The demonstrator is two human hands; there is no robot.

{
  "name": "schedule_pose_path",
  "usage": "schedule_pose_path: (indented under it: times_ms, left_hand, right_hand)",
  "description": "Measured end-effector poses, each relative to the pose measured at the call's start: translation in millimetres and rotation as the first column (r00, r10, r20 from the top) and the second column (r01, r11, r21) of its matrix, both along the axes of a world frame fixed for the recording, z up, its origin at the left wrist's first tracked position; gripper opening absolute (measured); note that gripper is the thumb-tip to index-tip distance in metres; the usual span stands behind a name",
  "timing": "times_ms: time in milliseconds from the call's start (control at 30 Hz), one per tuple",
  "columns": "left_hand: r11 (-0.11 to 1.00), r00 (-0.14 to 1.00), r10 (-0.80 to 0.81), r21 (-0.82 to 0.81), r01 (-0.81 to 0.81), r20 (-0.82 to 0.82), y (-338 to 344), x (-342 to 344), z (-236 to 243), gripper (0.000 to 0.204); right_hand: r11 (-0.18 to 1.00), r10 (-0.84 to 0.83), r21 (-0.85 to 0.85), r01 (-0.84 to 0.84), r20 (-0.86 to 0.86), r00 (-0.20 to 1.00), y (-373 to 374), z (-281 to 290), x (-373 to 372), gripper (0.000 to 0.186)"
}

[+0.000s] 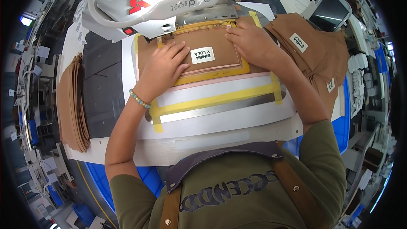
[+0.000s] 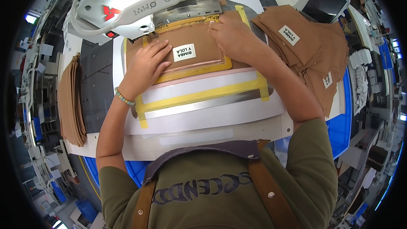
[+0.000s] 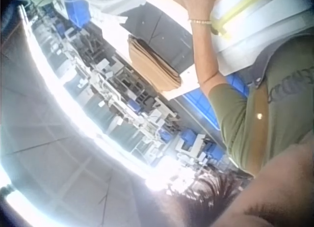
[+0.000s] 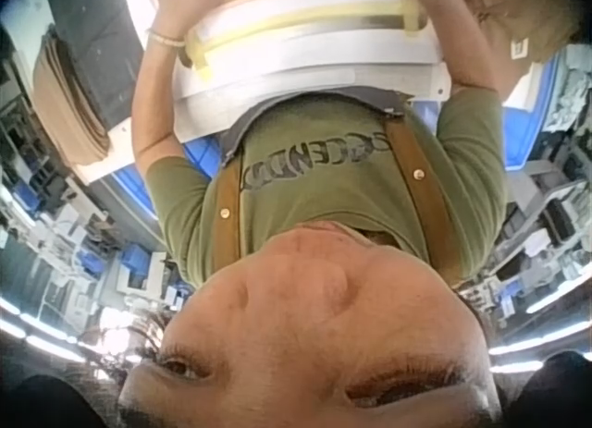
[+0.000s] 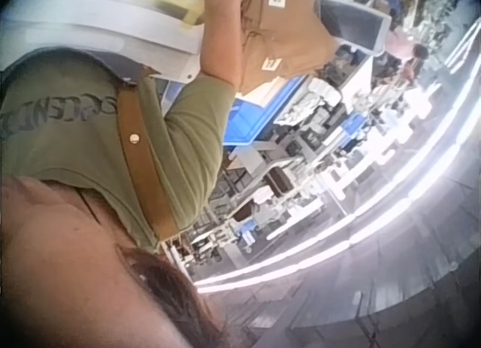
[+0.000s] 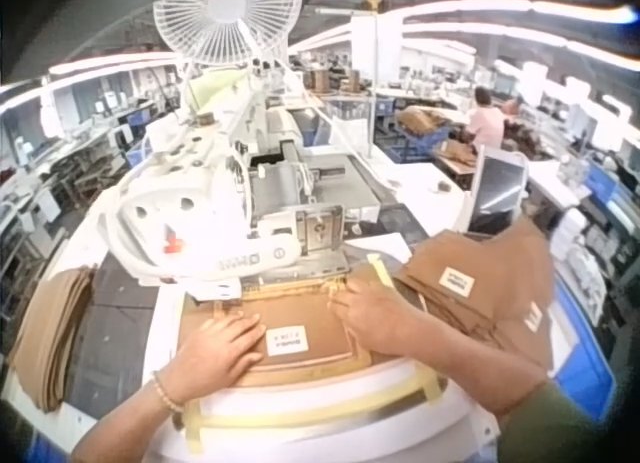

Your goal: Sewing brand labels onto leather workshop materials using a specialized sewing machine.

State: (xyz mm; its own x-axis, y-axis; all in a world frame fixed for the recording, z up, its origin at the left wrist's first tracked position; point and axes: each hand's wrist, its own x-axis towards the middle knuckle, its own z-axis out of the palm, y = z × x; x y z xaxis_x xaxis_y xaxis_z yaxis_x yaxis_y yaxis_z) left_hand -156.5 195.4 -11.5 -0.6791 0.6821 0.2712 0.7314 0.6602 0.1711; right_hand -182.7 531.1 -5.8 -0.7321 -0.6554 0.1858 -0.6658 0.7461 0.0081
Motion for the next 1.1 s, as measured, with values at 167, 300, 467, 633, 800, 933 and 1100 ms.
schedule_pose_path:
  times_ms: [167,300,467,633,800,933,1100]
  left_hand:
    - [1.0,1.0,0.002,0.026,-0.002,-0.001,3.9,-1.4,-0.1,0.044]
    - [0.999,0.999,0.002,0.043,-0.003,0.032,9.7,0.7,0.2,0.044]
    - [0.999,0.998,0.013,0.033,-0.015,0.058,5.5,4.0,5.0,0.044]
    - [0.999,0.999,0.002,0.049,-0.004,0.046,3.5,2.9,1.8,0.042]
    - [0.996,0.995,-0.002,0.092,-0.007,0.103,-1.1,3.8,3.7,0.039]
    - [0.993,0.993,0.006,0.115,-0.019,0.115,-5.9,4.2,-2.8,0.038]
    - [0.989,0.997,0.019,0.146,-0.03,0.079,-10.7,1.7,-8.2,0.037]
  right_hand:
    - [0.998,0.038,-0.045,-0.037,0.026,0.999,-3.5,-2.7,-1.7,0.033]
    - [0.998,0.062,-0.028,-0.061,0.034,0.997,-15.1,-4.8,-6.2,0.032]
    - [0.996,0.083,0.012,-0.084,0.024,0.996,-39.7,4.9,-9.4,0.029]
    - [0.994,0.109,0.023,-0.11,0.044,0.993,-57.0,7.5,-17.3,0.019]
    - [0.995,0.089,0.035,-0.093,0.098,0.991,-77.4,13.1,-20.8,0.018]
    - [0.995,0.097,-0.014,-0.096,0.148,0.984,-89.4,8.0,-19.8,0.018]
    - [0.978,0.182,-0.123,-0.169,0.104,0.978,-90.9,5.8,-15.0,0.025]
